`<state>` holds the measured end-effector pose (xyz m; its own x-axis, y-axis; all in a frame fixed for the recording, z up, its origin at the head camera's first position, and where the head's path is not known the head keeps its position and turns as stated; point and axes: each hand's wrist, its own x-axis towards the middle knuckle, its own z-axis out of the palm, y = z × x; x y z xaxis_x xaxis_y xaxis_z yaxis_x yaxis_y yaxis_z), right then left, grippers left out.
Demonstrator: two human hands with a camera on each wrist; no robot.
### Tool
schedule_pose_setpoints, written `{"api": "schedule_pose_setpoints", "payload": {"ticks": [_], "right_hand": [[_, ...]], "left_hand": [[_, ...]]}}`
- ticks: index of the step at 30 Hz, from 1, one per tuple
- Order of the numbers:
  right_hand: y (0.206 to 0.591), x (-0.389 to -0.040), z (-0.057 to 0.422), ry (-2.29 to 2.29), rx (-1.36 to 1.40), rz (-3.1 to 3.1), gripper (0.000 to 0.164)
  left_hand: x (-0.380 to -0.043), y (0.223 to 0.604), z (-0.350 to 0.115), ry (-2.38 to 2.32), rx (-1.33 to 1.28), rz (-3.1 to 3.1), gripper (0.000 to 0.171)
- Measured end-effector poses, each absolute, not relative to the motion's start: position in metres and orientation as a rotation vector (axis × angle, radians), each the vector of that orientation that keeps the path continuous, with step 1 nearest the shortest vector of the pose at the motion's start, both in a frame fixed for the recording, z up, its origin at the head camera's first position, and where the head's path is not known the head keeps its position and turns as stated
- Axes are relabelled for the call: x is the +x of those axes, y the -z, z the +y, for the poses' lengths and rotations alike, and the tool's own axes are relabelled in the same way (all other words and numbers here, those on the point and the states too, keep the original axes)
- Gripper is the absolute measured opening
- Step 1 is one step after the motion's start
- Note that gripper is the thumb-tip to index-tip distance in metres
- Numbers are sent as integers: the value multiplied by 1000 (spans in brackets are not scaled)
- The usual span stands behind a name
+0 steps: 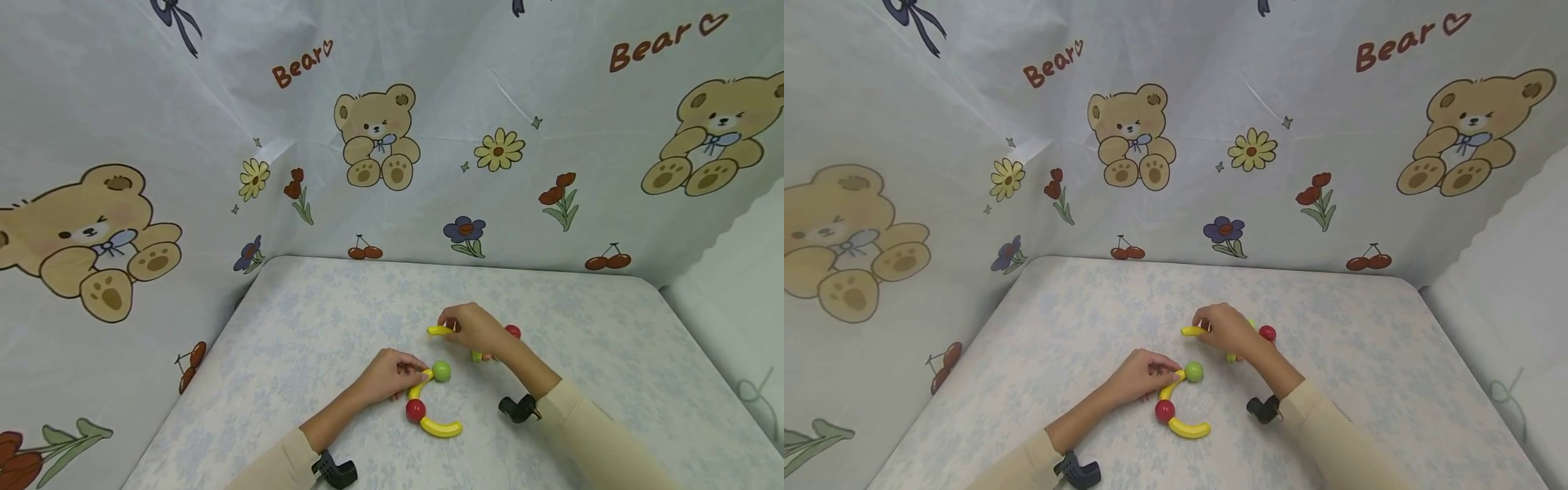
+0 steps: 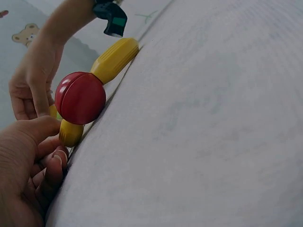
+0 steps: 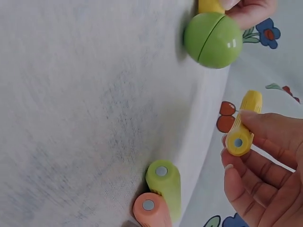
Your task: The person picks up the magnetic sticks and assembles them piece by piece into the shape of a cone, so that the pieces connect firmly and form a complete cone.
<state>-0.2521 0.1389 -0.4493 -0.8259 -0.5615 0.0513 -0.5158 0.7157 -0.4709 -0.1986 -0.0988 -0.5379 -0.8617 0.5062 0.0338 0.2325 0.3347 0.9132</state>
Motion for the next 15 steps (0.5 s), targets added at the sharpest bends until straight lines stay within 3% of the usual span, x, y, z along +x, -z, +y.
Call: {"api": "schedule_pose_setpoints", "payload": {"ticks": [15], "right_hand": [[448,-204,161,797,-727,2900,16]], "left_hand": [[-198,541,-97,-1512,654,2384,13]]}}
